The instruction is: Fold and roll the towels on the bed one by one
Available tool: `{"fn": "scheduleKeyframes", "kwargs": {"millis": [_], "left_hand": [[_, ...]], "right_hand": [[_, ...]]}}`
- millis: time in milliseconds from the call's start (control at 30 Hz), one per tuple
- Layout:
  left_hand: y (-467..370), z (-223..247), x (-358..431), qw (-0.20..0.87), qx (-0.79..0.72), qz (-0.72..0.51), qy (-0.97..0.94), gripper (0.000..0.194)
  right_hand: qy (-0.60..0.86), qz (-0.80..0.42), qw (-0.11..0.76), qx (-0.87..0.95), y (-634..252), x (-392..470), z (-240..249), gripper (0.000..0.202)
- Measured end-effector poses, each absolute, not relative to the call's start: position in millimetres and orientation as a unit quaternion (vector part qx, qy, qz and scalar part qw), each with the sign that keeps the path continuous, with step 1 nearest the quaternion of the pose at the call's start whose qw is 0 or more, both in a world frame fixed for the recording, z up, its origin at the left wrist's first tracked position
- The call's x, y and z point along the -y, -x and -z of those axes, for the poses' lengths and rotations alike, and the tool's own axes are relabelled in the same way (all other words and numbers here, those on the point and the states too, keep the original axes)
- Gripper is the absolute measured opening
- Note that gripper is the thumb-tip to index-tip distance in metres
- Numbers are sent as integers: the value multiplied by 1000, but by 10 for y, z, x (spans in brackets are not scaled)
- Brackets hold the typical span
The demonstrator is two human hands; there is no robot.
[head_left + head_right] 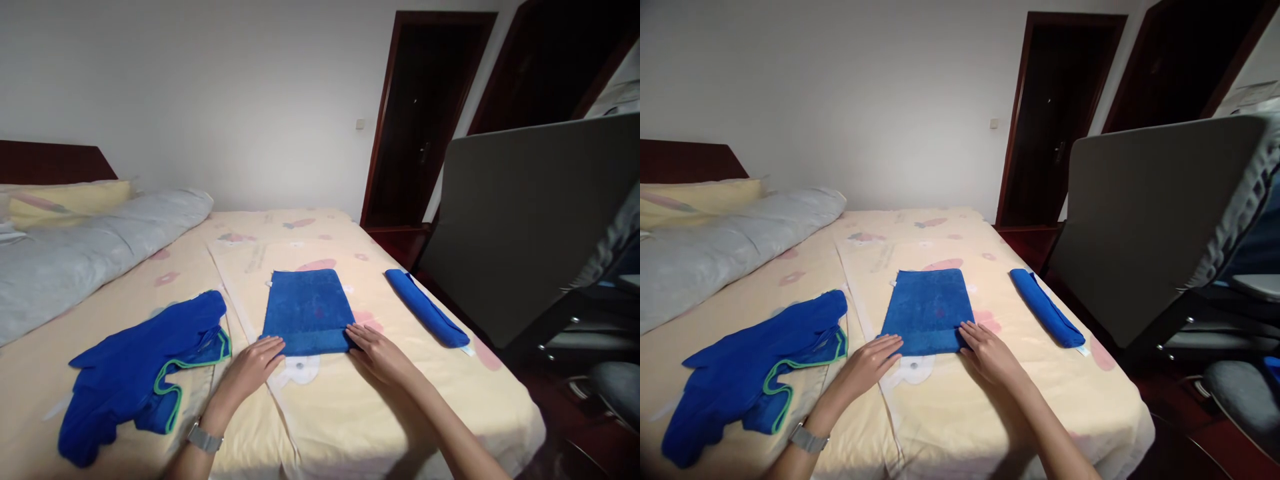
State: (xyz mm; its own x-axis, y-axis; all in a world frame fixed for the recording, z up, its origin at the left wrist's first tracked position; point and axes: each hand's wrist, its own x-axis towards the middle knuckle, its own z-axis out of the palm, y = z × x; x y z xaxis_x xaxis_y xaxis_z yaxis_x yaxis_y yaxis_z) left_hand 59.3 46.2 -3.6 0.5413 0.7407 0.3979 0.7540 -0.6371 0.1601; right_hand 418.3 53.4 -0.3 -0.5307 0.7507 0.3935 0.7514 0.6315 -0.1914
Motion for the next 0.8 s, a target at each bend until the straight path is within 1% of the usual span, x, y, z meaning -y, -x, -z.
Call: {"fn": "scheduleKeyframes", "kwargs": {"millis": [133,233,367,600,800], "left_hand": [[-866,-68,-446,66,391,229,889,37],[-1028,0,-479,81,383,209,896,43],[-1024,142,-544,85,364,181,910,41],[-725,146,-565,16,386,192,902,41],[-439,158,-496,-31,423,192,885,41]], "right_hand": [[396,29,237,887,-3797,-547,-16,47],[371,25,241,896,-3517,-574,63,47],[355,25,242,902,-3392,-640,201,44],[373,20,232,898,-3702,-659,243,45],[413,-17,237,879,-4152,-582,217,45]]}}
